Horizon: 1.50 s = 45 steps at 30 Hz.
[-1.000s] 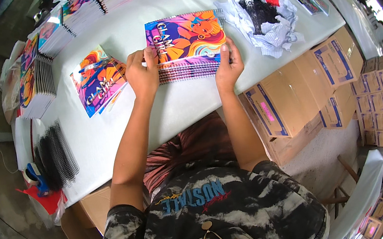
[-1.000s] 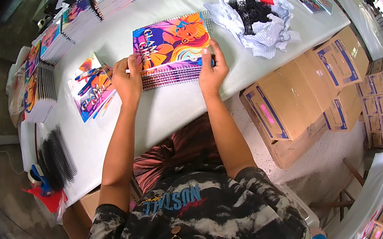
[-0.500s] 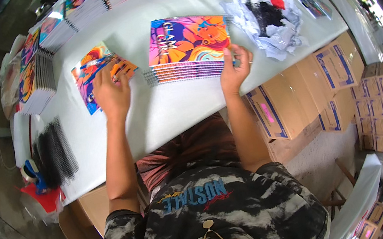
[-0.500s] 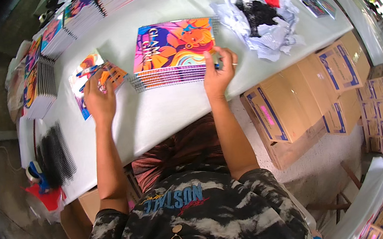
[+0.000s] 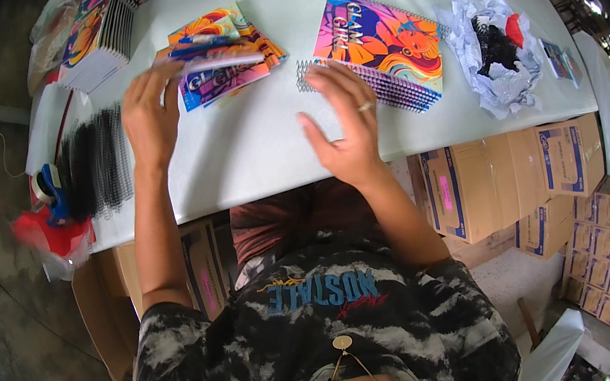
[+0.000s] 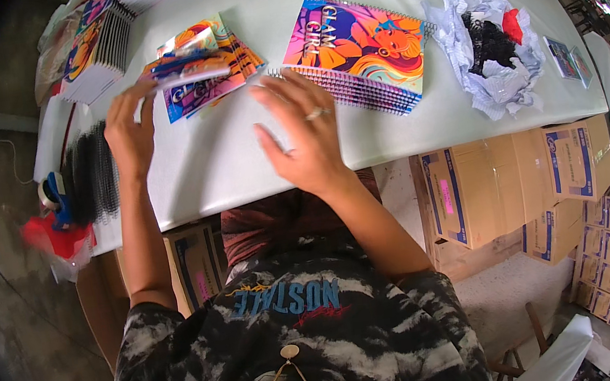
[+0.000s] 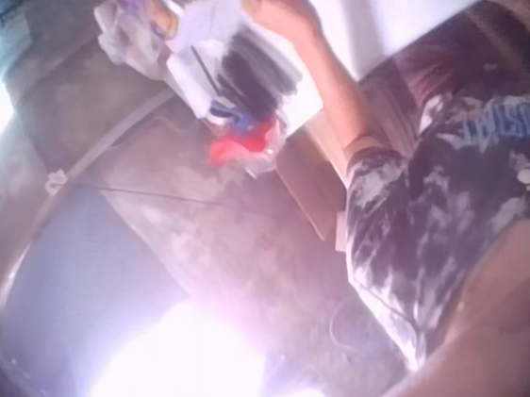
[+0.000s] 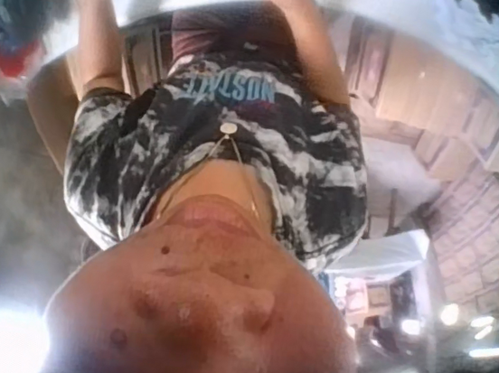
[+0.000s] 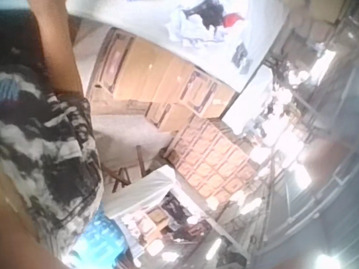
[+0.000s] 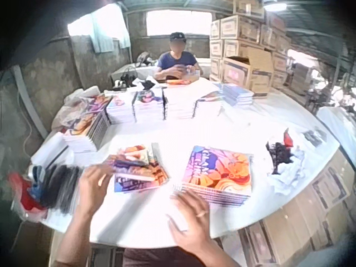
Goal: The person assembles spiral-bound notebooks by inserting metal wire coils into the punched holes of the covers. They handle each notebook individually, aligning the coil, and then use pliers to crimp the ends of the coil to secure it. The finished notebooks are stacked on the table.
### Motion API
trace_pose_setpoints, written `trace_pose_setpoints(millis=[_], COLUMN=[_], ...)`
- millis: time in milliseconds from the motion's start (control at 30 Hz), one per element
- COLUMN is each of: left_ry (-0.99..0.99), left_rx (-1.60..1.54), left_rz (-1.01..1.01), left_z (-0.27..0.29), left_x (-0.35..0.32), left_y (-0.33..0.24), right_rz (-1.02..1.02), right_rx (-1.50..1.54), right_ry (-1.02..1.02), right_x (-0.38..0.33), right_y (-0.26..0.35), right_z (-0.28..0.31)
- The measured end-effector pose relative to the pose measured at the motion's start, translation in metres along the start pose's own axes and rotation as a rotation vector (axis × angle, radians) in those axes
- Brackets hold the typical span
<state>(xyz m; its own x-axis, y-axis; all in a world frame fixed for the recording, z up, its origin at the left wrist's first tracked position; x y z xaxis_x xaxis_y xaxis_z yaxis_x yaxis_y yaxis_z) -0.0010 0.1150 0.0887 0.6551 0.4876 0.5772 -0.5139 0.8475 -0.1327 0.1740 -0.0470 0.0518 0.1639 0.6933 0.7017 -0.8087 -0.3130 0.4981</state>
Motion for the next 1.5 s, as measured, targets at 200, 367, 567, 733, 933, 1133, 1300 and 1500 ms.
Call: trace_pose_setpoints(millis=[200,367,567,733,933,1133,1300,1500], left_ry=[0.268,-0.156,0.037,0.168,-0.037,0.334,0.360,0.289], left_rx=[-0.199,-0.234,-1.186,-1.202,0.070,0.347,0.332,0.232], left_rz=[-0.249,0.059,0.601,0.745,0.587,0.938,0.908,0.998], left_z=[0.022,0.039,-0.037,-0.090,-0.033,-0.026,-0.030,-0.004], left_x=[-0.010,-0.022,-0.067,-0.121,-0.101,-0.105,-0.105,-0.091], left_y=[-0.082,-0.051,-0.002,-0.005,0.102,0.163,0.163,0.161], right_rz=[0.023,-0.289,-0.417,-0.522,-0.424,-0.375,-0.438,-0.408], right_rx=[-0.053,0.634,1.088,1.023,0.899,0.868,0.871,0.854], right_ry=[0.297,0.029,-0.042,0.190,0.393,0.359,0.345,0.322], right_x=[0.034,0.016,-0.014,-0.015,-0.027,-0.018,-0.016,-0.015], right_y=[0.037,0.002,-0.038,-0.023,-0.039,-0.041,-0.046,-0.047], right_z=[-0.041,-0.039,-0.027,-0.024,-0.022,-0.026,-0.020,-0.019])
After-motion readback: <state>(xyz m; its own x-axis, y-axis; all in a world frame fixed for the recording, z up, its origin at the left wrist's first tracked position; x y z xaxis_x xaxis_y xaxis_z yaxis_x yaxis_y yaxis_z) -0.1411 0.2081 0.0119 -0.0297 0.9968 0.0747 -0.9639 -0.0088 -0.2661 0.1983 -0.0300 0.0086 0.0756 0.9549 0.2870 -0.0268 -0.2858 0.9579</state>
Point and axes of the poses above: each hand's wrist, its own x-axis towards the middle knuckle, its own z-axis out of the back of the hand, y = z × x, the point moved 5 cm from there along x, towards the middle knuckle, and after that the axes turned 8 degrees about y, right-handed, at the moved point
